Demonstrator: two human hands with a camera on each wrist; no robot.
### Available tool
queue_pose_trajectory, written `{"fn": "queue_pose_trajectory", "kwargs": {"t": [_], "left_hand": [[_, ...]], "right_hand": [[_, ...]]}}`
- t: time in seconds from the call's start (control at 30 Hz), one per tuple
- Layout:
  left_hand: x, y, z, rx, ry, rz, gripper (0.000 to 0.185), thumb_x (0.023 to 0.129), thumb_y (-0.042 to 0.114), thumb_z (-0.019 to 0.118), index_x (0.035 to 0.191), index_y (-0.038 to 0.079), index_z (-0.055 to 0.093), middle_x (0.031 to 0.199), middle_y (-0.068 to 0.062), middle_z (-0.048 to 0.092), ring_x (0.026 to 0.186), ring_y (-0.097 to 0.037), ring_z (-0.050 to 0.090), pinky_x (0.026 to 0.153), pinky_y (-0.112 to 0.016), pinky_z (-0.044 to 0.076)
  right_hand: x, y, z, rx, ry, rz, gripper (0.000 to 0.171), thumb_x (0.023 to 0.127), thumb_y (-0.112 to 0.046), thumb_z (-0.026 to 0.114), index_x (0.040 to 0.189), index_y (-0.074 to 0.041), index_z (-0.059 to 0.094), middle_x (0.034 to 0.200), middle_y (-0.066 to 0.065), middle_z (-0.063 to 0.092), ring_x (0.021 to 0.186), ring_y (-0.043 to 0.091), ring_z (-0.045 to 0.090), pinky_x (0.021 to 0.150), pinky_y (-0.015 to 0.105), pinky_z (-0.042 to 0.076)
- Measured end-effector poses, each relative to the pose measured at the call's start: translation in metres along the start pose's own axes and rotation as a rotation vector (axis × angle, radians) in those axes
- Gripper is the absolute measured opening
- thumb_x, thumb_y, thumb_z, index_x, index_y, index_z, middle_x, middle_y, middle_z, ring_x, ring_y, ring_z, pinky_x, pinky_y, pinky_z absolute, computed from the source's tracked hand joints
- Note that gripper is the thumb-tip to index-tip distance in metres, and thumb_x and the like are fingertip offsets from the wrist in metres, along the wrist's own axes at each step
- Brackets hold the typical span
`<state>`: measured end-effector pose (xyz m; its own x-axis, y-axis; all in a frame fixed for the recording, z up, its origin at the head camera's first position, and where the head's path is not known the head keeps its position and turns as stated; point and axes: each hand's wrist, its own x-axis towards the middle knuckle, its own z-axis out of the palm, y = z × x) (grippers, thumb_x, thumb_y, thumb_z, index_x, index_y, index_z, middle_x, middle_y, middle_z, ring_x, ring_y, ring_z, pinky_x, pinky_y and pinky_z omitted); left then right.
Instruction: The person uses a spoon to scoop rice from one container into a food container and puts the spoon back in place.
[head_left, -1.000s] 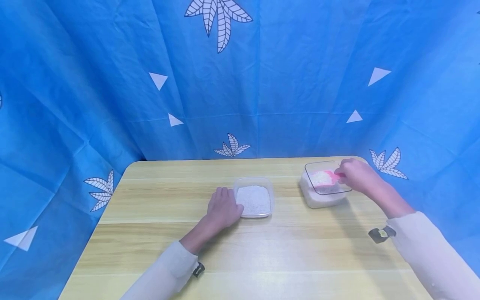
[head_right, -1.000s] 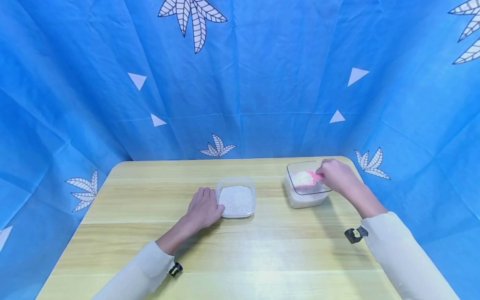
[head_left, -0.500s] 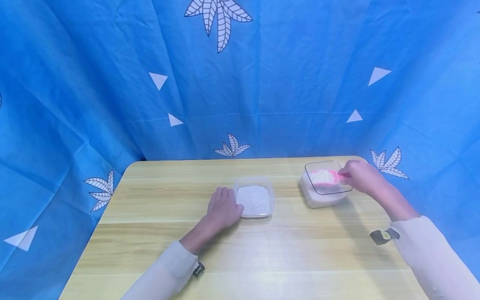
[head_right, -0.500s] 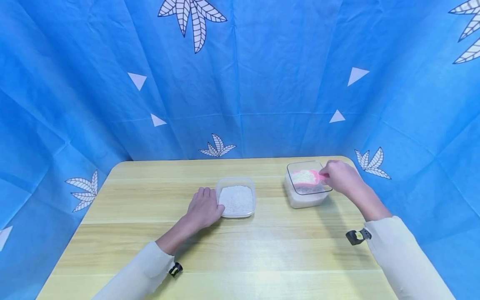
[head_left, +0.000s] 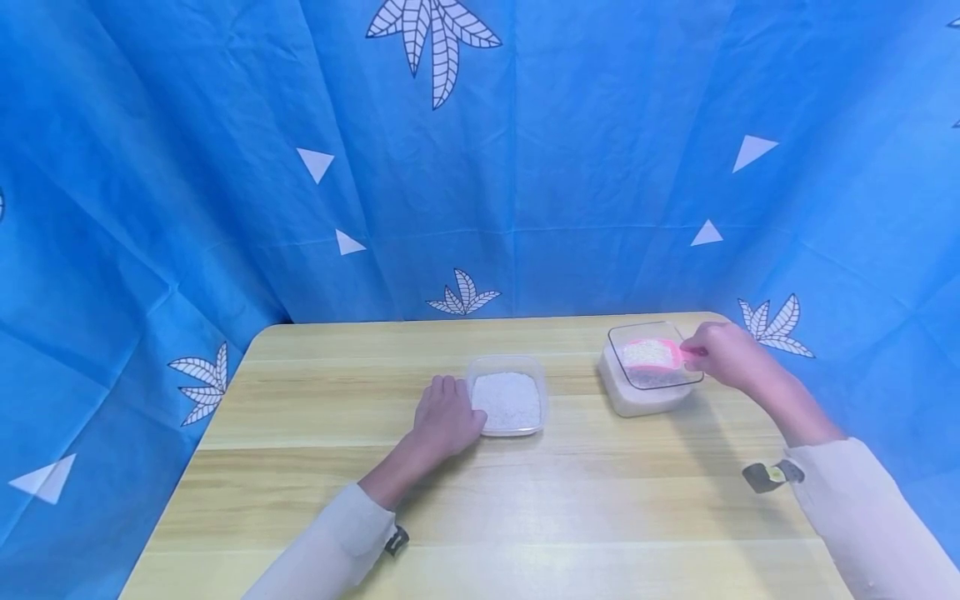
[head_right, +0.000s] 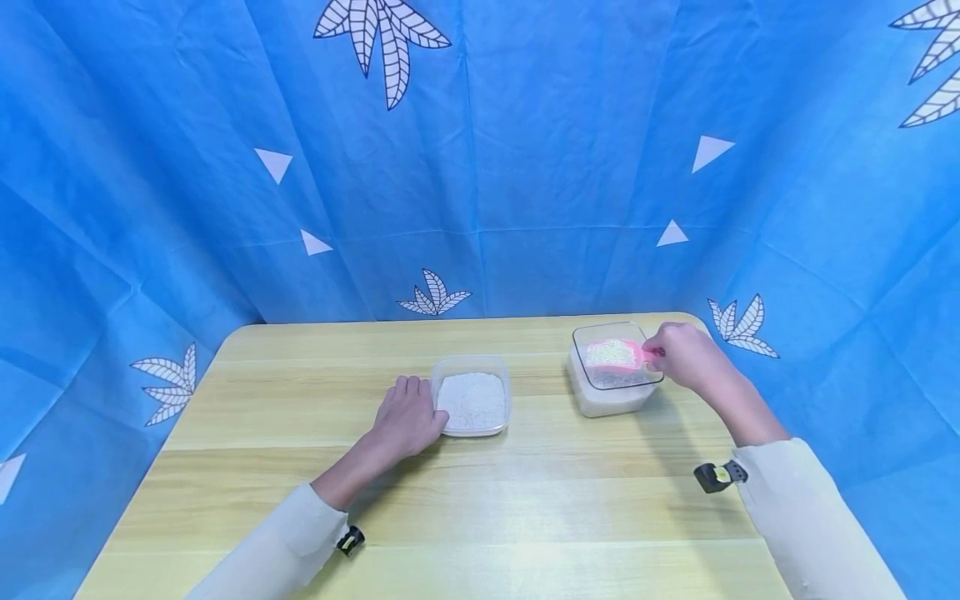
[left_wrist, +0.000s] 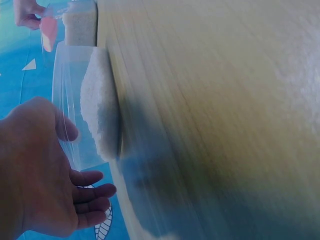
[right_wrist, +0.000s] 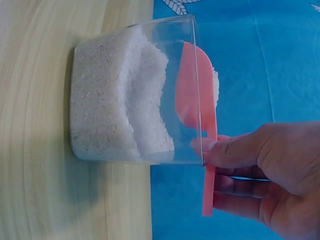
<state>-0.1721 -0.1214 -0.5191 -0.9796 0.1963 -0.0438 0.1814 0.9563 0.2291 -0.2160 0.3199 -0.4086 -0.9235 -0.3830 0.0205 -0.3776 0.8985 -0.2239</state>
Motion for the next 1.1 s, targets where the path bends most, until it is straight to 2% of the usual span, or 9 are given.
{"fn": "queue_pose_trajectory", "kwargs": {"t": [0.53,0.87,1.1], "left_hand": [[-0.001,0.001,-0.002,0.005,0.013,0.008,0.046,0.090,0.037,0.052,0.109,-0.004,0.056,0.096,-0.011,0.048,0.090,-0.026,0.040,0.079,-0.035,0.036],[0.000,0.000,0.000,0.008,0.002,-0.003,0.046,0.091,0.037,0.052,0.111,-0.004,0.055,0.097,-0.011,0.047,0.091,-0.026,0.040,0.081,-0.035,0.037],[0.001,0.000,0.001,0.007,0.002,0.000,0.045,0.091,0.037,0.052,0.110,-0.004,0.055,0.097,-0.011,0.047,0.091,-0.026,0.040,0.082,-0.035,0.037]], "right_hand": [[-0.002,0.000,-0.007,0.035,0.041,0.002,0.026,0.084,-0.001,0.078,0.109,0.007,0.076,0.101,0.026,0.074,0.097,0.046,0.068,0.084,0.058,0.057],[0.002,-0.011,-0.014,0.025,0.065,-0.024,0.028,0.086,-0.003,0.078,0.111,0.008,0.074,0.106,0.030,0.074,0.100,0.050,0.070,0.086,0.058,0.057],[0.005,-0.022,-0.019,0.006,0.085,-0.060,0.027,0.086,-0.005,0.078,0.110,0.007,0.075,0.103,0.026,0.076,0.097,0.046,0.071,0.087,0.058,0.057]]}}
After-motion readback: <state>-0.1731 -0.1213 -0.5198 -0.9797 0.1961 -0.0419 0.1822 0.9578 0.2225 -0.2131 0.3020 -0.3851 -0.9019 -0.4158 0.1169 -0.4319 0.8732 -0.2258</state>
